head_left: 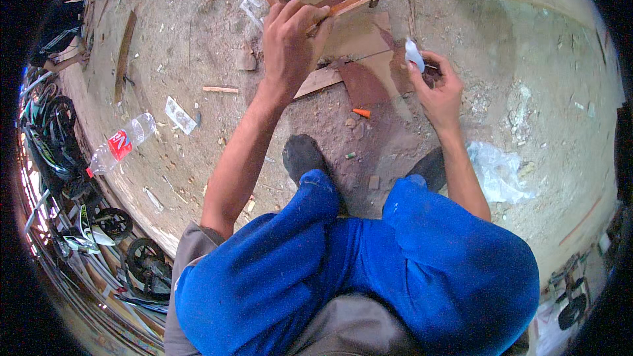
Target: The person assembles a small wooden box by hand. They apply glue to the edges of wooden slats and press them together to form the sides of a box.
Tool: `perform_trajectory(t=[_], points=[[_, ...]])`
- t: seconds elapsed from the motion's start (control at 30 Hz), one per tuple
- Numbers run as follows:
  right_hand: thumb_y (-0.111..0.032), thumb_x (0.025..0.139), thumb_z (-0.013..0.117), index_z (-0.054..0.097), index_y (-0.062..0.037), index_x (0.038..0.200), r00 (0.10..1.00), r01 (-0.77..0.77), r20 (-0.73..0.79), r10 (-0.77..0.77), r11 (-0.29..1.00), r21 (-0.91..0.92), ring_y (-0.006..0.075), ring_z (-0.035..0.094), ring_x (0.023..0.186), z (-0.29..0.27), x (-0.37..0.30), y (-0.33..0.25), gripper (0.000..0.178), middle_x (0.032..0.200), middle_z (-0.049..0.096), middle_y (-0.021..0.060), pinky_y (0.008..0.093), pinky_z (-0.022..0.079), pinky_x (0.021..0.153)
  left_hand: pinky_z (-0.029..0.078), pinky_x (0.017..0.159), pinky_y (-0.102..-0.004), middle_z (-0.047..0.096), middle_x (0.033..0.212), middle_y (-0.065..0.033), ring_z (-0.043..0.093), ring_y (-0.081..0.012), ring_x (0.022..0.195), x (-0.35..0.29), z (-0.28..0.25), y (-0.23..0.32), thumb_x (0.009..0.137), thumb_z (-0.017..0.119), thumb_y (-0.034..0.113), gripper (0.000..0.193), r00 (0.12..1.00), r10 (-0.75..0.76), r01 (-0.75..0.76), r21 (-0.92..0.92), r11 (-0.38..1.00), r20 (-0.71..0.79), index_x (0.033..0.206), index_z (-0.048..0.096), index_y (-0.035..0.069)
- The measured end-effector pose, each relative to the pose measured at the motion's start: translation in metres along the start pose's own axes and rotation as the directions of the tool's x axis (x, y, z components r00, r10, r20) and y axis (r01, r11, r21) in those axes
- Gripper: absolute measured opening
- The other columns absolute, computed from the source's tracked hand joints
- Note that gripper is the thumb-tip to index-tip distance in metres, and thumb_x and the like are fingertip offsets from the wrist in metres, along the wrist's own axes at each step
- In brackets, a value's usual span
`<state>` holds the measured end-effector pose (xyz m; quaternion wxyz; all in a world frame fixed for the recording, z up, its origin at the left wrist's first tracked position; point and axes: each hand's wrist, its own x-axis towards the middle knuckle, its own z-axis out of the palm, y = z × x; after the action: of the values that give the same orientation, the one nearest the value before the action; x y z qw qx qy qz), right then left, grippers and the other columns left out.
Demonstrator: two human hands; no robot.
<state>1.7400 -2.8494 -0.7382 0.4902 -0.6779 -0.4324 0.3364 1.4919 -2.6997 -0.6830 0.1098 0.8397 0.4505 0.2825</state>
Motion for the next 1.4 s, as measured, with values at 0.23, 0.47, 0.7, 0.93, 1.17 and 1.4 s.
perform_trajectory(t=[0.23, 0.47, 0.7, 0.93, 1.17, 1.4], points=[[-0.015, 0.086, 0.079, 0.074, -0.0035, 0.107, 0.983, 0.182, 0.07, -0.172, 0.968, -0.17, 0.0266, 0.074, 0.087, 0.023, 0.021, -0.025, 0.024, 0.098, 0.075, 0.014, 0.035, 0.057, 0.078, 0.058, 0.067, -0.0396, 0.074, 0.088, -0.0132, 0.073, -0.0322, 0.078, 0.01, -0.005, -0.01, 0.083, 0.083, 0.019, 0.017, 0.996, 0.054, -0.051, -0.05, 0.997, 0.074, 0.094, 0.076, 0.008], [-0.017, 0.088, 0.079, 0.074, -0.0042, 0.108, 0.972, 0.233, 0.026, -0.232, 0.96, -0.154, 0.0237, 0.073, 0.084, 0.03, 0.035, -0.046, 0.024, 0.097, 0.075, 0.0131, 0.0346, 0.056, 0.074, 0.059, 0.073, -0.0427, 0.073, 0.087, -0.0142, 0.073, -0.0337, 0.085, 0.035, -0.029, -0.016, 0.085, 0.08, 0.023, 0.022, 0.98, -0.143, 0.158, -0.113, 0.981, 0.135, 0.095, 0.072, 0.005], [-0.018, 0.088, 0.079, 0.076, -0.0054, 0.108, 0.977, 0.209, -0.015, -0.211, 0.973, -0.098, 0.0207, 0.072, 0.082, 0.031, 0.049, -0.049, 0.023, 0.095, 0.075, 0.011, 0.0338, 0.057, 0.074, 0.056, 0.066, -0.0373, 0.075, 0.081, -0.0183, 0.074, -0.0259, 0.072, 0.068, -0.067, 0.01, 0.093, 0.074, 0.016, 0.018, 0.9, -0.354, 0.398, -0.151, 0.905, 0.254, 0.104, 0.075, 0.002], [-0.017, 0.088, 0.081, 0.076, -0.0044, 0.108, 0.954, 0.295, -0.014, -0.301, 0.942, -0.162, 0.0188, 0.072, 0.079, 0.028, 0.068, -0.066, 0.024, 0.095, 0.075, 0.0113, 0.0314, 0.057, 0.072, 0.055, 0.065, -0.0385, 0.074, 0.08, -0.0179, 0.074, -0.0267, 0.072, 0.064, -0.066, -0.001, 0.091, 0.075, 0.018, 0.018, 0.929, -0.318, 0.339, -0.089, 0.937, 0.186, 0.1, 0.075, 0.002], [-0.015, 0.087, 0.08, 0.076, -0.0044, 0.106, 0.923, 0.374, 0.008, -0.386, 0.89, -0.261, 0.0188, 0.071, 0.076, 0.027, 0.075, -0.076, 0.023, 0.092, 0.074, 0.0106, 0.0317, 0.057, 0.07, 0.055, 0.066, -0.0379, 0.073, 0.081, -0.0156, 0.072, -0.0248, 0.073, 0.058, -0.058, -0.009, 0.091, 0.076, 0.018, 0.016, 0.947, -0.286, 0.313, -0.22, 0.924, 0.146, 0.097, 0.075, 0.003], [-0.013, 0.089, 0.08, 0.077, -0.003, 0.106, 0.863, 0.489, 0.068, -0.5, 0.794, -0.361, 0.014, 0.066, 0.072, 0.029, 0.075, -0.065, 0.021, 0.09, 0.073, 0.0082, 0.0289, 0.054, 0.067, 0.057, 0.068, -0.0369, 0.077, 0.085, -0.0119, 0.073, -0.026, 0.073, 0.042, -0.042, -0.014, 0.092, 0.078, 0.027, 0.022, 0.954, -0.247, 0.286, -0.269, 0.92, 0.171, 0.098, 0.076, 0.006]])
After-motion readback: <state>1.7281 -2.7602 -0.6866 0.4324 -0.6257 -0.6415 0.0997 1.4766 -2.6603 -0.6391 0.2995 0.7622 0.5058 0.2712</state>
